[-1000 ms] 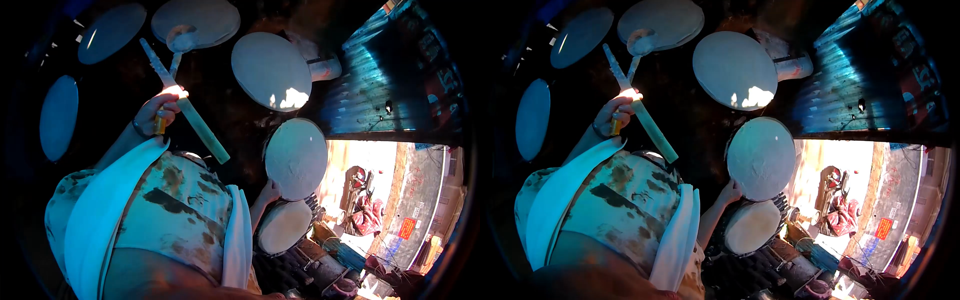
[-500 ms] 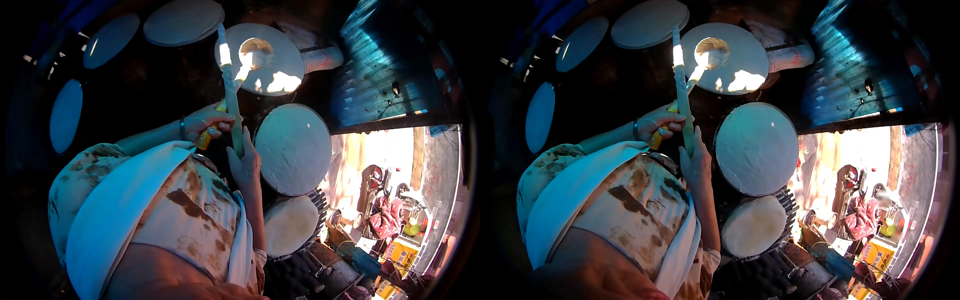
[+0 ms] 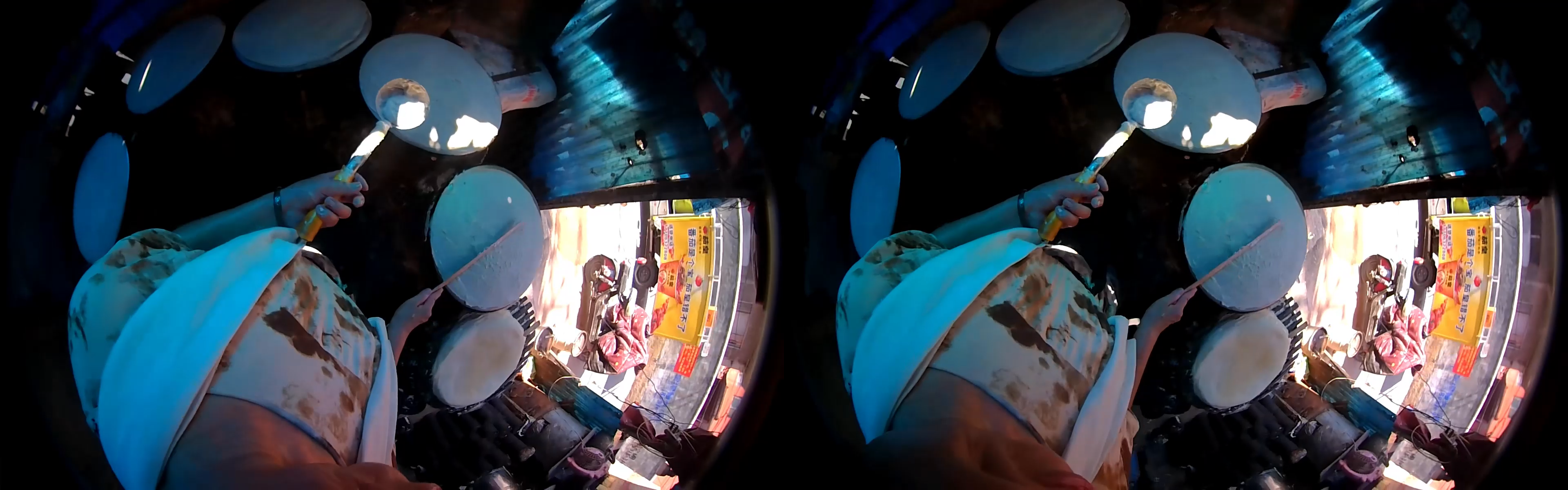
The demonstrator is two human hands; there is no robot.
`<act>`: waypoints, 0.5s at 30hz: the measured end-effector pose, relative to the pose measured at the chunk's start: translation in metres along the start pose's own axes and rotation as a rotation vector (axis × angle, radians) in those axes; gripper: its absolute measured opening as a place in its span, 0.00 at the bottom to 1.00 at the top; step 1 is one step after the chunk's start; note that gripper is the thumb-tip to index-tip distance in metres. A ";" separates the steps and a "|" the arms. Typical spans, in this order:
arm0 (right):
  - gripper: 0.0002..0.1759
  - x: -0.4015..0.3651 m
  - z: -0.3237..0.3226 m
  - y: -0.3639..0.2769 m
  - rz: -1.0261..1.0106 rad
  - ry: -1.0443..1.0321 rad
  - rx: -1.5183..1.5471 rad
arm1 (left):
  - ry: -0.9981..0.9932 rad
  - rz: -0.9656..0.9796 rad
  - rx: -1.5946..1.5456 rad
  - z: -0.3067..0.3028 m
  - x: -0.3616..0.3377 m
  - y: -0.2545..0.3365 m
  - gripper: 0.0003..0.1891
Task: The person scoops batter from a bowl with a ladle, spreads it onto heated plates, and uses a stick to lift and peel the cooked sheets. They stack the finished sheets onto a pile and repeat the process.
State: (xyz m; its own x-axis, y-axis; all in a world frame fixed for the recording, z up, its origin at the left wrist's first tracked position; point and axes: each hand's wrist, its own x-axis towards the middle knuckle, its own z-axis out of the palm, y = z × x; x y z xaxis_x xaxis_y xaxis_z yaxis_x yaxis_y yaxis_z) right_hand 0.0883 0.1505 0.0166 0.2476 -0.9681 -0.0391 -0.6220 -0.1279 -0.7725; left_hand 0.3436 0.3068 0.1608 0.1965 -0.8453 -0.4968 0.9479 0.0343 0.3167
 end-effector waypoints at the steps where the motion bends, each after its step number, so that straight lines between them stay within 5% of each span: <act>1: 0.26 -0.010 -0.003 -0.008 0.045 -0.013 0.047 | -0.004 -0.010 0.006 -0.003 -0.001 0.001 0.10; 4: 0.26 -0.026 -0.011 -0.039 0.165 -0.046 0.104 | -0.059 -0.048 -0.006 -0.014 0.000 0.003 0.10; 8: 0.25 -0.009 -0.006 -0.007 -0.109 0.141 -0.043 | -0.077 -0.077 0.004 -0.016 0.000 0.004 0.10; 10: 0.23 -0.002 -0.015 -0.008 0.030 0.078 -0.424 | -0.063 -0.092 -0.003 -0.014 -0.002 0.006 0.09; 15: 0.22 0.030 -0.031 -0.010 0.128 0.050 -0.564 | -0.076 -0.075 0.035 -0.007 -0.002 0.005 0.08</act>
State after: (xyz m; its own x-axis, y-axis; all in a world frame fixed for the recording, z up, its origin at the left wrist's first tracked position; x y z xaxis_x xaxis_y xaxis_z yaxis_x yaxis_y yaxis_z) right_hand 0.0791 0.1158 0.0433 0.1176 -0.9907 -0.0689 -0.9478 -0.0913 -0.3055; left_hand 0.3495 0.3118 0.1578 0.1044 -0.8830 -0.4577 0.9497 -0.0481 0.3095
